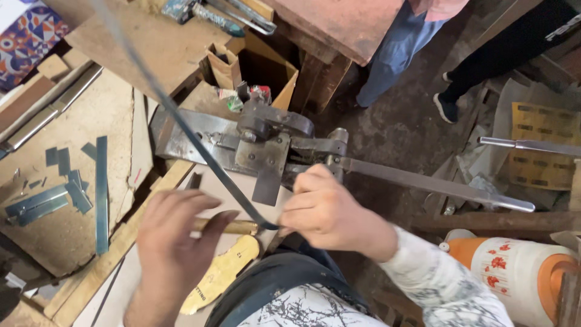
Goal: The person uses a wooden mallet to tap a yellow insole into a wooden mold. They then remove a beige insole from the mold and use a manual press to cut a metal strip, which they bend and fit around the edge of the beige insole.
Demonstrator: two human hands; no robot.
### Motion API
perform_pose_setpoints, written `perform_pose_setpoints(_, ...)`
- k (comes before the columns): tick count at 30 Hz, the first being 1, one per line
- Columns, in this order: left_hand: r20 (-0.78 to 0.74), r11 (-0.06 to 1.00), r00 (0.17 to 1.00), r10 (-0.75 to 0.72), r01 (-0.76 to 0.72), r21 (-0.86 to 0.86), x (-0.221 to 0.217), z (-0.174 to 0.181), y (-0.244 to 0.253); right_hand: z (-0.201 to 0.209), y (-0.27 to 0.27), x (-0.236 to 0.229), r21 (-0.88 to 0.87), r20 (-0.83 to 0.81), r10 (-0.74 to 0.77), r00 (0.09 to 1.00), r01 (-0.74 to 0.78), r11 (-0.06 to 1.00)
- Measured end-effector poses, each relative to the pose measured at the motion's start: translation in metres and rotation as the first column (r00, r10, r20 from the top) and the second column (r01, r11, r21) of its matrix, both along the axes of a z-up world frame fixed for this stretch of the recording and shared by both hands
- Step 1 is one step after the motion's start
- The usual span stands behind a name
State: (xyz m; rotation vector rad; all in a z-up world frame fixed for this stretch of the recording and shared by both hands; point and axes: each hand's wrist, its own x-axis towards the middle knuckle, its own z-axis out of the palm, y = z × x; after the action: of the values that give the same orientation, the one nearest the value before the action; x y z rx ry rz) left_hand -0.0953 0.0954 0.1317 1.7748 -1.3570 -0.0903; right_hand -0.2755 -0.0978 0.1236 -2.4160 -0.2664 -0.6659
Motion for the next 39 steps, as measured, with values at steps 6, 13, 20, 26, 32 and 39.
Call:
perform_pose_setpoints(6,-0.831,0.994,0.550,0.085,-0.105,0.032,-0.023,-0.065,0.058,-0.060,0.076,0.039,0.122,0.050,-0.039,0.998,0.033,0.992)
perform_pose_setpoints(13,-0.339,0.937,0.874,0.347,-0.304,0.174,0.007,-0.090,0.124,-0.101,0.093,0.075,0.131,-0.208,0.166,0.964,-0.141,0.981)
perform_pose_setpoints(20,-0.858,0.957,0.511,0.052,-0.271,-0.103,0.026,-0.108,0.177,-0.106,0.115,0.103,-0.144,-0.459,0.206,0.865,-0.301,0.943)
perform_pose_setpoints(26,-0.908,0.938,0.409,-0.096,-0.269,-0.220,0.034,-0.124,0.180,-0.109,0.128,0.124,-0.282,-0.693,0.209,0.690,-0.526,0.802)
perform_pose_setpoints(32,-0.925,0.922,0.332,-0.186,-0.267,-0.281,0.047,-0.128,0.181,-0.130,0.136,0.127,-0.213,-0.477,0.242,0.845,-0.378,0.901)
perform_pose_setpoints(39,-0.935,0.898,0.272,-0.229,-0.310,-0.311,0.051,-0.124,0.187,-0.113,0.131,0.123,-0.020,-0.516,0.215,0.829,-0.263,0.965)
